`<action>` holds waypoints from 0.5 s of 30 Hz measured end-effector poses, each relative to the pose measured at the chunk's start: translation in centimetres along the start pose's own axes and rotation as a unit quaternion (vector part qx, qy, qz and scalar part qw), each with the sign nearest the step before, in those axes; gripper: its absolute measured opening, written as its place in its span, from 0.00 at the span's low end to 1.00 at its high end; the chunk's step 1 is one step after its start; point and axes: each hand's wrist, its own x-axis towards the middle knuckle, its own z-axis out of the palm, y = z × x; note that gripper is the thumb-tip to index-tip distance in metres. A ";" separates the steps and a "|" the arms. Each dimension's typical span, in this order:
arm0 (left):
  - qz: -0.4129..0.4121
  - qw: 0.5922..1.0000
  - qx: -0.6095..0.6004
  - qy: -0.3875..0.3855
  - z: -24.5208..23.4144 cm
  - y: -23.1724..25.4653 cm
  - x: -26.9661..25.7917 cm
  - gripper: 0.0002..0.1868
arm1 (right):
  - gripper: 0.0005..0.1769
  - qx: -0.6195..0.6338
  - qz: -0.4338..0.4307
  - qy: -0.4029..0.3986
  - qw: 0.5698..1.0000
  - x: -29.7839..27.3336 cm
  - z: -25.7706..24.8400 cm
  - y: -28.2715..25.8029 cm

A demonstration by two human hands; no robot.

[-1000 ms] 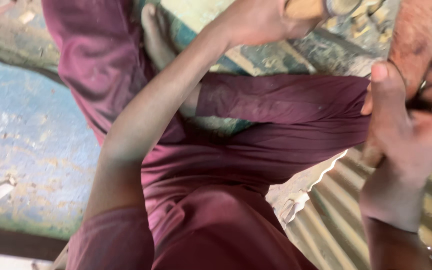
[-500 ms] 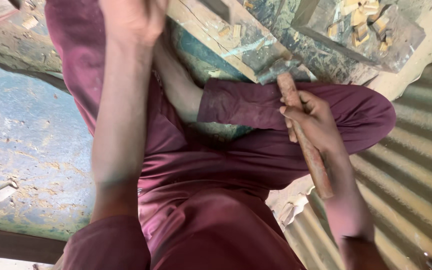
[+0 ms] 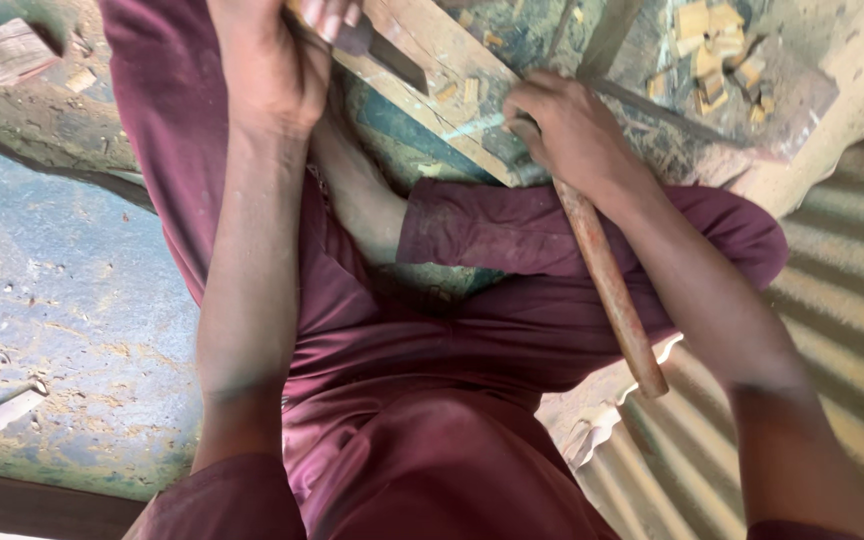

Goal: The person sits cross-legged on the floor and uses a chisel and hammer to carve a rectangular wooden block. They repeatedly position the chisel on the wood and strike it with the hammer to remove small chips, occasionally adjusting the wood's position.

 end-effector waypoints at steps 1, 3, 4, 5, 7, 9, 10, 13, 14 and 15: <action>0.006 1.000 0.010 -0.023 0.2 0.3 -0.2 0.13 | 0.05 -0.005 -0.019 -0.002 1.000 0.2 0.1 0.6; 0.008 0.999 0.021 -0.043 0.5 0.2 0.0 0.13 | 0.03 0.003 0.013 0.069 0.998 0.5 0.1 1.5; 0.006 0.998 0.031 -0.049 0.7 0.0 0.1 0.13 | 0.04 0.007 0.031 0.104 0.994 0.6 0.1 1.5; 0.004 0.998 0.050 -0.045 0.8 -0.4 0.3 0.13 | 0.05 -0.001 0.001 0.151 0.989 0.5 -0.1 1.5; -0.014 0.993 0.104 -0.047 1.2 -1.4 0.4 0.11 | 0.15 -0.018 -0.062 0.244 0.968 0.5 -0.8 1.4; -0.048 0.982 0.171 -0.060 2.3 -3.6 0.4 0.08 | 0.16 0.092 -0.056 0.164 0.981 1.0 0.0 0.8; -0.042 0.972 0.213 -0.088 3.1 -4.8 0.2 0.05 | 0.17 0.146 -0.052 0.122 0.980 1.0 0.5 0.6; -0.002 0.925 0.337 -0.175 6.4 -9.0 1.4 0.09 | 0.20 0.203 -0.027 0.098 0.974 0.9 1.0 0.9; 0.013 0.903 0.378 -0.202 7.5 -10.3 1.9 0.13 | 0.18 0.190 -0.024 0.106 0.976 1.1 1.1 1.3; 0.022 0.879 0.418 -0.229 8.4 -11.6 2.0 0.16 | 0.16 0.179 -0.016 0.114 0.977 1.0 1.2 1.6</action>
